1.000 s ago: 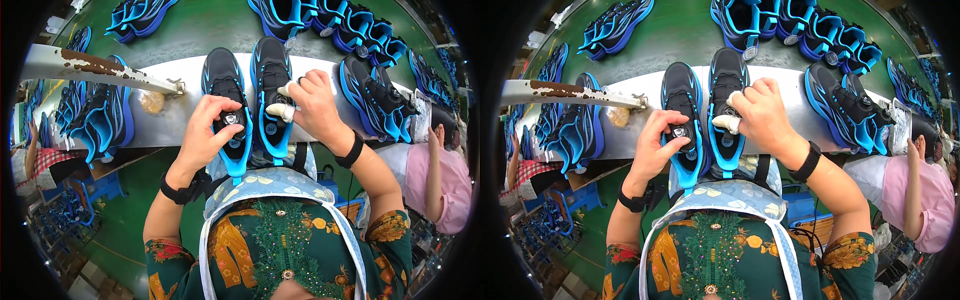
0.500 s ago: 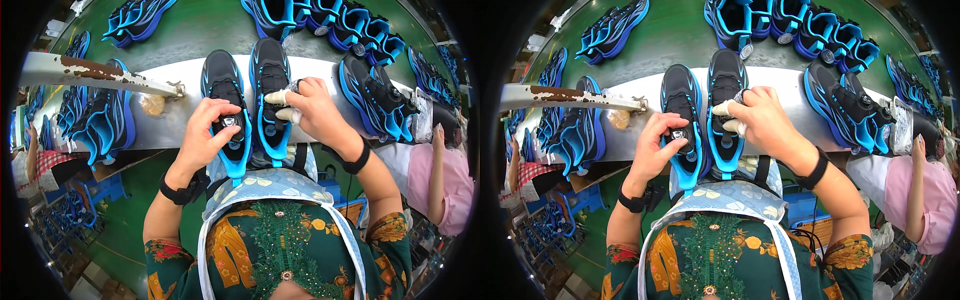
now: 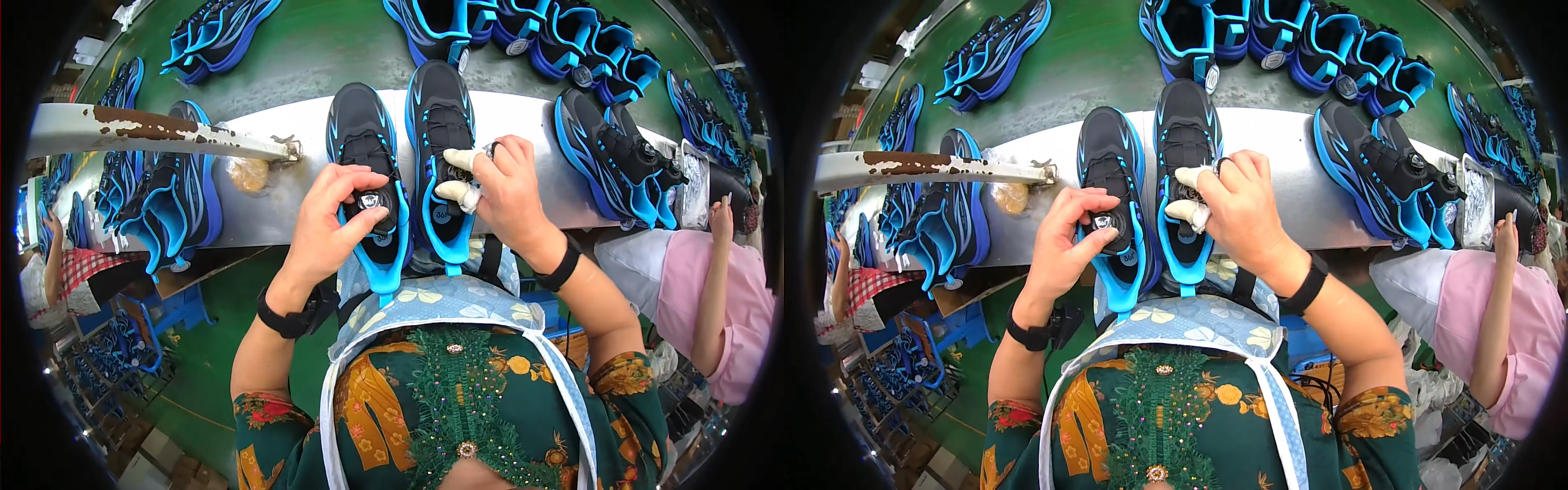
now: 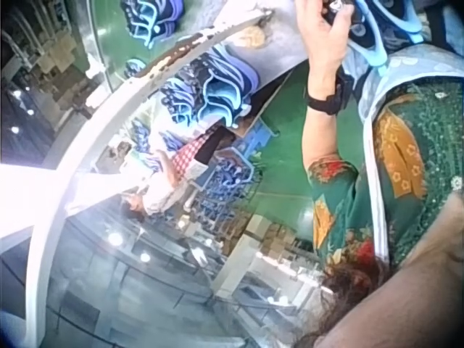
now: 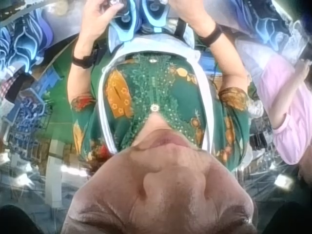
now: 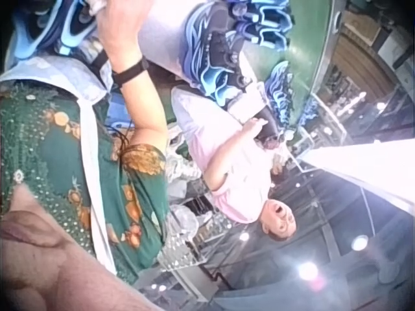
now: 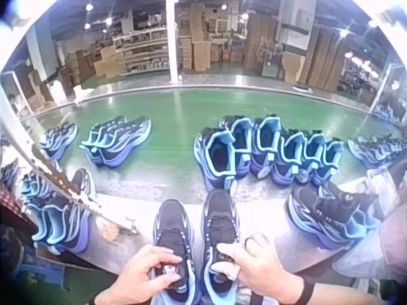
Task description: Cleaning and polishing shoes on an assembly line using a cloth.
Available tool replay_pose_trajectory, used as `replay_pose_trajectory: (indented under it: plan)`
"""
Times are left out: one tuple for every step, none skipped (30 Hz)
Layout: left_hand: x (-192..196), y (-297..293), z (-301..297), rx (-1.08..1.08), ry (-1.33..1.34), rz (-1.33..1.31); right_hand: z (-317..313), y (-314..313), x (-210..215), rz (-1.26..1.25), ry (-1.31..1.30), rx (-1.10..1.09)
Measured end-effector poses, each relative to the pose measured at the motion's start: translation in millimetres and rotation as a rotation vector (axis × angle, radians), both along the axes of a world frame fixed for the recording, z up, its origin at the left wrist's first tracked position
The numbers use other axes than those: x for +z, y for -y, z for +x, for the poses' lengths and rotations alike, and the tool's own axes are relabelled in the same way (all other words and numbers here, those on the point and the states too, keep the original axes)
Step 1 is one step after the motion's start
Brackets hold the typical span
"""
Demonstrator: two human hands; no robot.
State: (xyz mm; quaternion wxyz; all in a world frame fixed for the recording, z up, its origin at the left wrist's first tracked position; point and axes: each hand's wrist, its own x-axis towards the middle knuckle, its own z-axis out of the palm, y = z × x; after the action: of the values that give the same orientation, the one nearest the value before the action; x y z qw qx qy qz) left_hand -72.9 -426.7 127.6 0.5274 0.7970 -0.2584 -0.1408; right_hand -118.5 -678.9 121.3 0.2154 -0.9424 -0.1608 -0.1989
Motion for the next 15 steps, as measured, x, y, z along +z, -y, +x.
replay_pose_trajectory:
  plan:
    - [2, 1, -3, 0.078, -0.09, -0.076, 0, 0, -1, 0.054, -0.024, 0.0]
    - [4, 1, -8, 0.157, -0.178, -0.153, 1, 1, -1, 0.107, -0.046, 0.0]
    - [17, -4, -11, 0.125, -0.402, -0.207, 8, 9, 1, 0.269, -0.257, 0.056]
    - [29, 0, -14, 0.129, -0.398, -0.209, 16, 19, 1, 0.482, -0.405, 0.124]
    - [41, 9, -19, 0.049, -0.757, -0.296, 25, 24, 1, 0.53, -0.427, 0.105]
    - [48, 18, -25, -0.031, -1.11, -0.385, 36, 29, 4, 0.577, -0.447, 0.096]
    - [46, 29, -31, 0.022, -1.199, -0.336, 46, 32, -6, 0.561, -0.424, 0.186]
    - [39, 43, -37, 0.076, -1.289, -0.287, 44, 34, -10, 0.555, -0.417, 0.202]
    - [29, 59, -42, 0.153, -1.312, -0.412, 42, 31, -9, 0.471, -0.445, 0.172]
    - [13, 73, -45, 0.17, -1.3, -0.42, 39, 28, -9, 0.39, -0.472, 0.142]
    - [-4, 83, -48, 0.259, -1.241, -0.525, 34, 26, -13, 0.402, -0.403, 0.146]
    - [-13, 90, -45, 0.336, -1.177, -0.627, 33, 26, -13, 0.405, -0.396, 0.152]
    - [-18, 89, -56, 0.256, -1.056, -0.678, 32, 26, -13, 0.389, -0.399, 0.142]
    - [-24, 85, -56, 0.259, -1.048, -0.676, 31, 26, -13, 0.373, -0.401, 0.13]
    - [-20, 81, -58, 0.243, -1.048, -0.612, 33, 33, -25, 0.499, -0.38, 0.216]
